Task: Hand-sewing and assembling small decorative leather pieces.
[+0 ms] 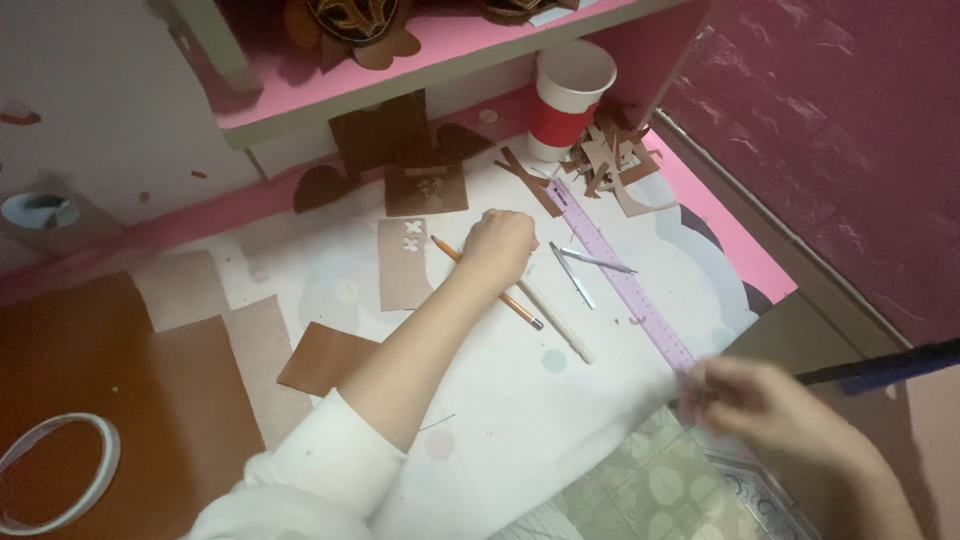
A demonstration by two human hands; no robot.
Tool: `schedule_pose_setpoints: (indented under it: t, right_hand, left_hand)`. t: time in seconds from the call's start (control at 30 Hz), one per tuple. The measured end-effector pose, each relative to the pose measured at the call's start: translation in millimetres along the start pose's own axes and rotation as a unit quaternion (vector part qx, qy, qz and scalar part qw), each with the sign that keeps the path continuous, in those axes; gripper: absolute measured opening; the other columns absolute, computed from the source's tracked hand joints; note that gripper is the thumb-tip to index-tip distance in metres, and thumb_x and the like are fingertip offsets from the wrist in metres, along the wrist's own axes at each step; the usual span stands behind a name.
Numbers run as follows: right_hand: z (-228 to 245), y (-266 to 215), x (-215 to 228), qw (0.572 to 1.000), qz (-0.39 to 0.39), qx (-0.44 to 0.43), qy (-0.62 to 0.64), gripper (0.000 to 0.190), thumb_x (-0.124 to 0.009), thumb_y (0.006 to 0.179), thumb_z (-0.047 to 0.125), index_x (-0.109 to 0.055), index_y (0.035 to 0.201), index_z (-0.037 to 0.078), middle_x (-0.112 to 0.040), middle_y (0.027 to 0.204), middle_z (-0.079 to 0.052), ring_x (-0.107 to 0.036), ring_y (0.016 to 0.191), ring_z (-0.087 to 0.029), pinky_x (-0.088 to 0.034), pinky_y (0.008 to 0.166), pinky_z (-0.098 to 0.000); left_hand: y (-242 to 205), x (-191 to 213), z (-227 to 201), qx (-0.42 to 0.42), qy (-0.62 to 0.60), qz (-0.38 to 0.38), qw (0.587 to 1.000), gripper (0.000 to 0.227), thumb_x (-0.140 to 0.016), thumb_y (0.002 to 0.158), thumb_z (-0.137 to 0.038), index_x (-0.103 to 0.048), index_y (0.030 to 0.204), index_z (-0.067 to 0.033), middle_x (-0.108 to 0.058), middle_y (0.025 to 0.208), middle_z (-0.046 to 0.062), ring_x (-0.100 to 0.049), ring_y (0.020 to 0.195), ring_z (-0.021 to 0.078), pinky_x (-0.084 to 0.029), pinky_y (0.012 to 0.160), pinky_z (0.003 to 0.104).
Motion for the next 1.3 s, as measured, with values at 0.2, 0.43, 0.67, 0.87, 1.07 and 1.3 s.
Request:
schedule_pose_setpoints:
  t: [0.2,0.43,0.67,0.87,1.07,1.3]
  right_hand:
    - [136.2,27.1,24.3,0.924,-0.302,0.226,-0.068,0.036,-0.090,0.077,0.024,-0.064,0.090,0.004,-0.076,0.099,-0.008,-0.065,0.097,-0.034,-0.048,0.088,-0.0471]
    - [95.5,148.1,23.4,0.931,-0.303,0.150,-0.138,0.041,-0.088,0.069,0.019,-0.076,0.108,0.027,-0.065,0.102,-0.004,-0.071,0.100,-0.039,-0.055,0.089,-0.0448]
    - [127.8,96.8,24.9,0.913,-0.358,0.193,-0.012,0.032,-0.082,0.067,0.009,-0.073,0.097,0.017,-0.075,0.093,-0.006,-0.072,0.101,-0.033,-0.049,0.088,-0.0376]
    - [142.8,112.8,14.9,0.912,-0.349,0.215,0.017,0.024,-0.082,0.072,0.013,-0.071,0.093,0.019,-0.079,0.089,0.000,-0.074,0.095,-0.025,-0.049,0.085,-0.0342]
    - [173.9,88.5,8.0,0.909,-0.313,0.248,0.117,0.017,-0.081,0.077,0.007,-0.072,0.089,0.015,-0.074,0.079,-0.003,-0.063,0.076,-0.017,-0.047,0.070,-0.0248]
    - [169.8,53.8,12.6,0.926,-0.164,0.297,0.163,0.027,-0.089,0.072,0.005,-0.066,0.086,0.003,-0.079,0.088,-0.016,-0.065,0.085,-0.022,-0.047,0.079,-0.0264]
  left_hand:
    - [-1.8,-9.6,7.0,-0.011,-0.119,0.027,0.992,0.019,-0.065,0.095,-0.015,-0.077,0.099,-0.0007,-0.073,0.087,0.020,-0.073,0.100,0.0403,-0.060,0.087,0.054]
    - [-13.7,-0.1,0.0,-0.018,-0.133,0.030,0.991,0.018,-0.066,0.094,-0.012,-0.076,0.103,-0.0005,-0.074,0.097,0.022,-0.071,0.107,0.0414,-0.057,0.093,0.051]
    - [1.8,0.7,18.0,0.000,-0.145,-0.010,0.989,0.016,-0.068,0.094,-0.019,-0.078,0.098,-0.0067,-0.075,0.091,0.015,-0.073,0.101,0.0364,-0.058,0.089,0.048]
    - [6.9,-0.4,45.0,0.026,-0.123,-0.043,0.991,0.017,-0.065,0.095,-0.019,-0.077,0.096,-0.0070,-0.074,0.089,0.017,-0.073,0.099,0.0386,-0.058,0.087,0.051]
    - [-19.1,36.2,58.8,0.038,-0.295,-0.081,0.951,0.019,-0.065,0.096,-0.024,-0.077,0.100,-0.0111,-0.078,0.081,0.005,-0.075,0.084,0.0218,-0.056,0.081,0.036]
    - [-73.3,111.1,49.1,-0.026,-0.280,-0.109,0.953,0.016,-0.066,0.097,-0.023,-0.076,0.097,-0.0114,-0.077,0.076,0.007,-0.071,0.078,0.0237,-0.053,0.078,0.035]
Point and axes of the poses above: each hand's wrist, its own y-axis towards the middle knuckle, its own x-axis out of the back of the hand, z = x × y, the point moved 10 cm from there along y, towards the middle knuckle
